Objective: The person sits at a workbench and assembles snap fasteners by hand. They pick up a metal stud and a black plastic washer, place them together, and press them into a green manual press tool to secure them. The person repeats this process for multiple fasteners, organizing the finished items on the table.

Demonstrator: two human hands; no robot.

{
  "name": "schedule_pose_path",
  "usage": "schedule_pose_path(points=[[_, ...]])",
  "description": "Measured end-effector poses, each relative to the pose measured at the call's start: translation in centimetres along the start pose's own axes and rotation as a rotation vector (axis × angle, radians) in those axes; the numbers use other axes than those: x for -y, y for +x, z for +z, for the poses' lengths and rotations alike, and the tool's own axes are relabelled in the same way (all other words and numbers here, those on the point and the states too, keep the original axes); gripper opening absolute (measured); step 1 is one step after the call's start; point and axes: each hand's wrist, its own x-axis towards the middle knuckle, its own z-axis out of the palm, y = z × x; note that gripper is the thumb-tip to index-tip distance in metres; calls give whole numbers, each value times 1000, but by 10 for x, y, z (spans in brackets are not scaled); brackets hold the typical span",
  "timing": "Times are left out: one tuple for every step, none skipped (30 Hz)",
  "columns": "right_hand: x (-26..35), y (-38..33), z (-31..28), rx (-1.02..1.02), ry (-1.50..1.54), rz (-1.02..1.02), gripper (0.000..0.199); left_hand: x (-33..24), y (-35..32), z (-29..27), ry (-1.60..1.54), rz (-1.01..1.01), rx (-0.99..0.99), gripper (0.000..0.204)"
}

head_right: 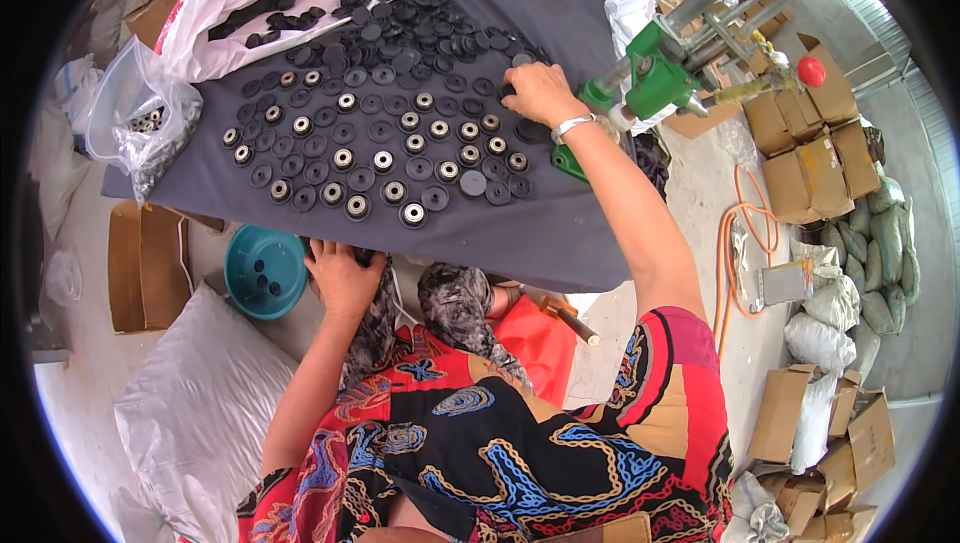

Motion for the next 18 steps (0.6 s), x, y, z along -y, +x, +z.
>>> schedule_pose_path(points=[[7,1,-6,-9,-49,5,28,1,1,0,-2,3,-13,65],[8,3,-5,-61,-49,-28,28,0,1,1,2,8,-12,65],[8,8,-4,-113,-50,-60,27,0,1,1,6,13,-11,65],[8,12,-3,-165,-50,-93,27,-1,1,2,11,18,-10,65],[13,18,-2,-94,-63,-92,27,0,2,2,6,7,-9,65],[18,24,-1,-23,-76,-92,27,0,1,2,1,-4,-7,65],[23,29,0,48,-88,-92,27,1,1,2,-4,-15,-6,65],[32,32,-8,194,-124,-54,35,1,1,2,-6,-12,8,65],[32,34,-6,191,-112,-62,35,2,1,1,-7,-9,22,65],[29,38,-2,187,-100,-71,34,3,1,1,-9,-6,36,66],[25,38,1,185,-91,-76,34,3,1,2,-9,-1,22,65],[22,38,5,130,-71,-86,34,3,1,3,-8,5,8,65],[18,38,10,74,-51,-95,33,3,1,3,-8,12,-6,65],[18,39,11,19,-31,-105,33,2,1,3,-14,26,-38,62],[17,40,13,-46,105,-77,33,1,1,3,-20,40,-70,60],[16,42,14,-111,241,-48,33,0,2,2,-26,55,-101,58],[15,41,16,-174,377,-15,33,0,1,3,-34,58,-109,58],[13,41,19,-161,392,12,33,1,2,4,-43,63,-117,58]])
